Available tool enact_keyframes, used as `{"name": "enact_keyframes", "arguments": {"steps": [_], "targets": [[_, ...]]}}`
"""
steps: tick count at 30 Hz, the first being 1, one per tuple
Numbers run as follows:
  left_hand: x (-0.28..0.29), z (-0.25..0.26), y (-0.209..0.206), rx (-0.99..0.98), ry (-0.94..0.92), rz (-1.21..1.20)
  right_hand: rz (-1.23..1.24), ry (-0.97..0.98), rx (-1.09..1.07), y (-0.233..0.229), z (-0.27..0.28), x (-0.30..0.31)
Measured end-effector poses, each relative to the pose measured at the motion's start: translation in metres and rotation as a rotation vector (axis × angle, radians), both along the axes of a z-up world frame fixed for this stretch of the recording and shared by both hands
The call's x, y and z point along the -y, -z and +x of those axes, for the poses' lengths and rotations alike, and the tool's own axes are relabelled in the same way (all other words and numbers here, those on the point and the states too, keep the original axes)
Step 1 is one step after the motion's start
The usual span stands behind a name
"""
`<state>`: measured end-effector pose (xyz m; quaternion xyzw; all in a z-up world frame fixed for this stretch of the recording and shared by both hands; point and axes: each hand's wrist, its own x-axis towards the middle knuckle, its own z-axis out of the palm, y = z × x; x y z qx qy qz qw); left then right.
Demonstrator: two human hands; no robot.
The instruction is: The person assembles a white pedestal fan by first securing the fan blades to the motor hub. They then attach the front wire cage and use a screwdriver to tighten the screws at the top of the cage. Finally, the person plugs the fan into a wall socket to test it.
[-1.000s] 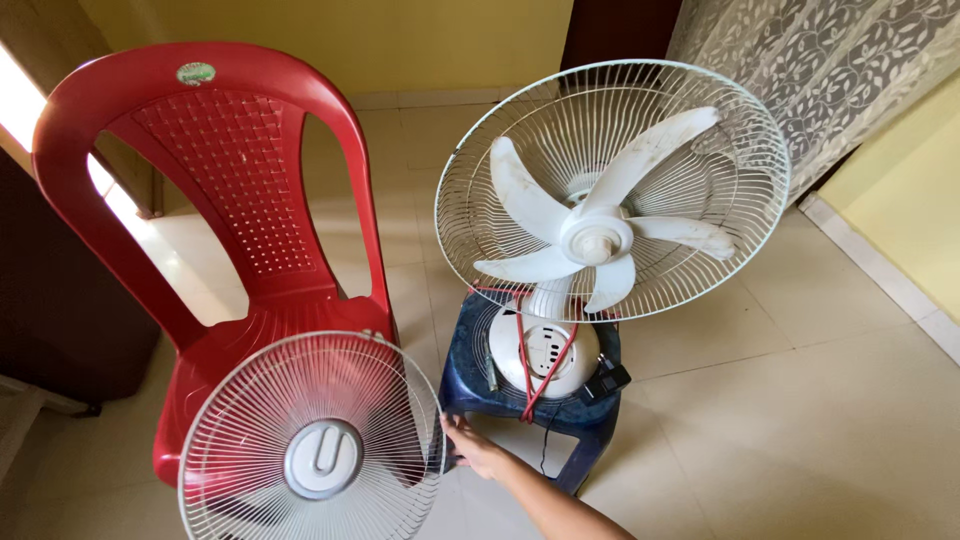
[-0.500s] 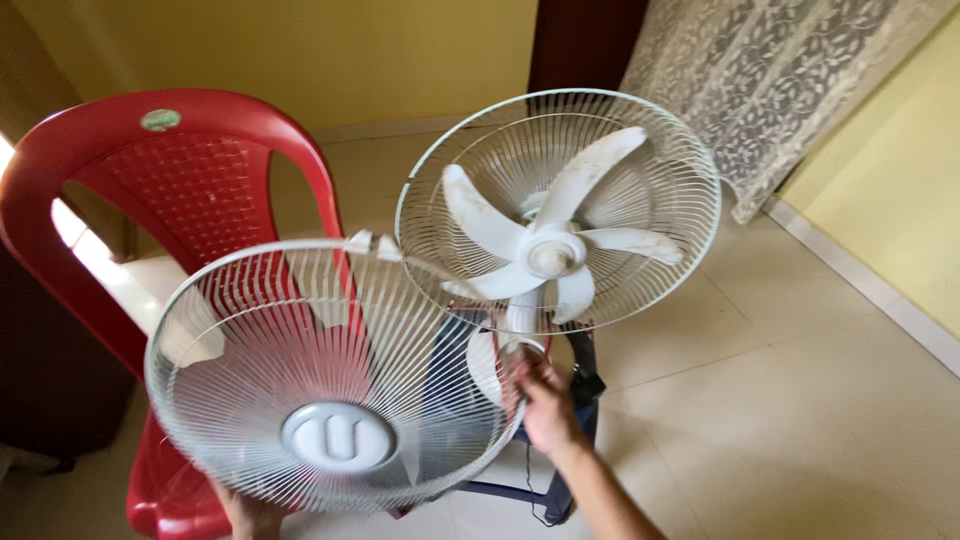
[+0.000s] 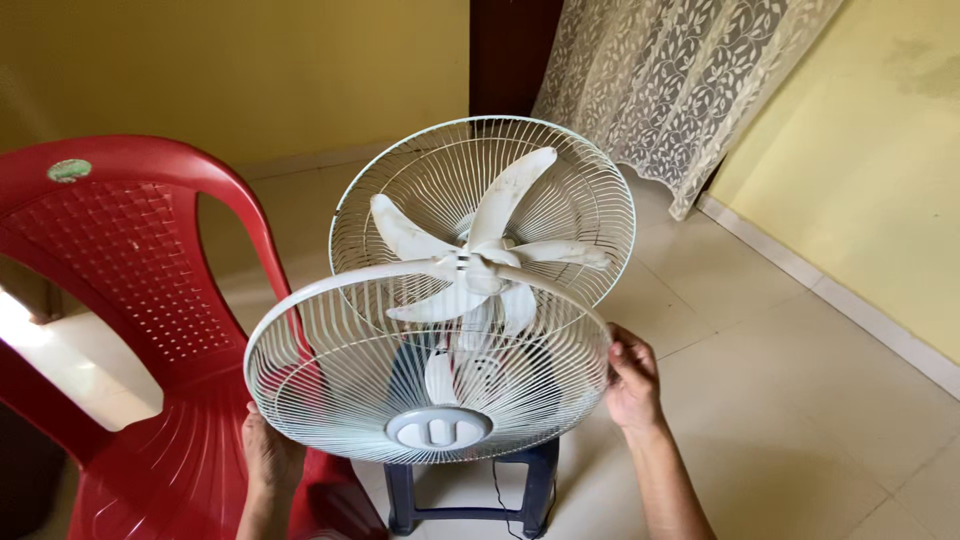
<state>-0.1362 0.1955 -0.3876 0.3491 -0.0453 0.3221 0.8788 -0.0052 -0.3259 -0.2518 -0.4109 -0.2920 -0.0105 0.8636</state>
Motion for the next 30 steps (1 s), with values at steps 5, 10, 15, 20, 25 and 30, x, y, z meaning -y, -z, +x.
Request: {"name": "enact_keyframes", "arguments": {"steps": [5,10,15,20,25,30], "targets": [[0.043,0.008,-0.037,-0.098,0.000,-0.100,-0.019,0.202,-0.049,-0.011,0.006,0.019],[0.073,0.001,-0.065,-0.169,0.104,-0.252,0.003,0.122,0.068,-0.012,0.011,0.041],[0.087,0.002,-0.074,-0.226,0.143,-0.332,-0.016,0.146,-0.179,-0.012,-0.004,0.040],[0.093,0.015,-0.065,-0.127,0.233,-0.298,0.167,0.169,-0.282,0.006,0.009,0.042],[0.095,0.017,-0.068,-0.189,0.274,-0.209,0.245,0.192,-0.218,0.020,0.024,0.068],[0.098,0.013,-0.070,-0.084,0.337,-0.109,0.317,0.196,-0.145,0.040,0.035,0.090]]}}
